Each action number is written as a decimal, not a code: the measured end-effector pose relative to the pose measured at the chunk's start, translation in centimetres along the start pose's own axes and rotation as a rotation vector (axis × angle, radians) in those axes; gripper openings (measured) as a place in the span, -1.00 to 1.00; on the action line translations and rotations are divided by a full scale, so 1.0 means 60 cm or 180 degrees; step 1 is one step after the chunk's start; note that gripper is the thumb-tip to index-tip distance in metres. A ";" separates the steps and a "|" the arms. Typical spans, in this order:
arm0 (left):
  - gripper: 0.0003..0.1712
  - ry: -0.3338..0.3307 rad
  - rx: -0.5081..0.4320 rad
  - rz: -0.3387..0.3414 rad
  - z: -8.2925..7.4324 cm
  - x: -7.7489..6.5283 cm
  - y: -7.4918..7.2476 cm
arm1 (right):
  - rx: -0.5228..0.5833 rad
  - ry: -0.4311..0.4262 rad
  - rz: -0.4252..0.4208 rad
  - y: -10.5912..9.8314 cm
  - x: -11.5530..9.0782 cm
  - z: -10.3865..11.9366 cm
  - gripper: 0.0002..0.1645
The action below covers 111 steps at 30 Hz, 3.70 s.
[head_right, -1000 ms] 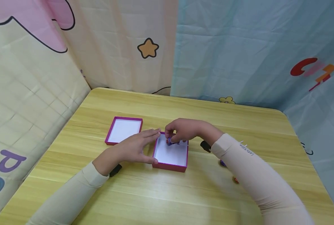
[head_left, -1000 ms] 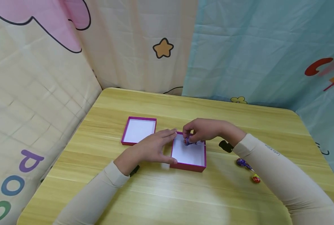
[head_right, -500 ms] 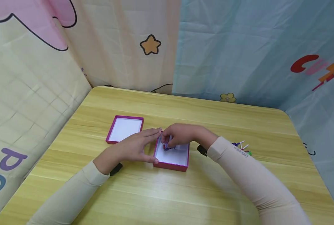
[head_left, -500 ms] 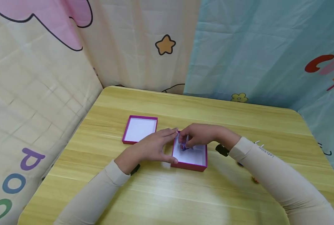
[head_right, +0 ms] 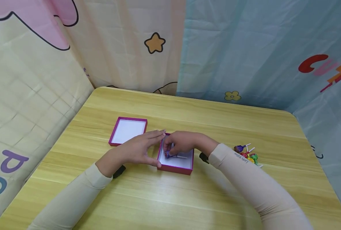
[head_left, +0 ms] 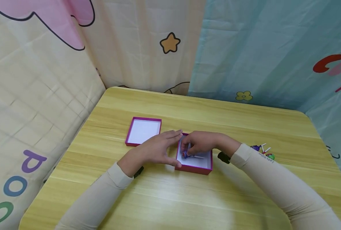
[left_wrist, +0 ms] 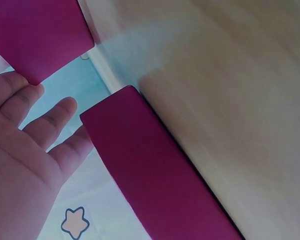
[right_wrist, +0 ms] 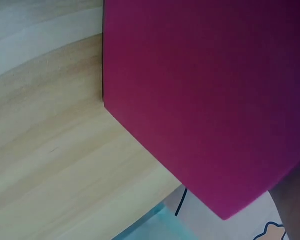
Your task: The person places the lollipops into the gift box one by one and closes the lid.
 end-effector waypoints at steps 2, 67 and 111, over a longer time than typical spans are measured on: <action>0.32 -0.0012 0.0008 0.0012 0.000 0.000 0.000 | 0.0021 0.0001 0.0022 0.002 0.002 -0.001 -0.87; -0.22 -0.0007 -0.0080 0.0050 0.013 -0.011 0.005 | 0.0156 0.0108 -0.0282 0.010 -0.023 0.003 -0.81; 0.12 -0.0018 0.0011 0.0045 0.017 -0.018 0.003 | 0.0239 0.0701 -0.0984 0.049 -0.255 -0.075 -0.71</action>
Point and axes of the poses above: each hand's wrist, its own x-axis towards the middle knuckle, its own y-axis out of the palm, z = x × y, the point moved 2 cm from there along x, towards the middle knuckle, and after that the axes turned 1 degree about -y, right-handed, at the moved point
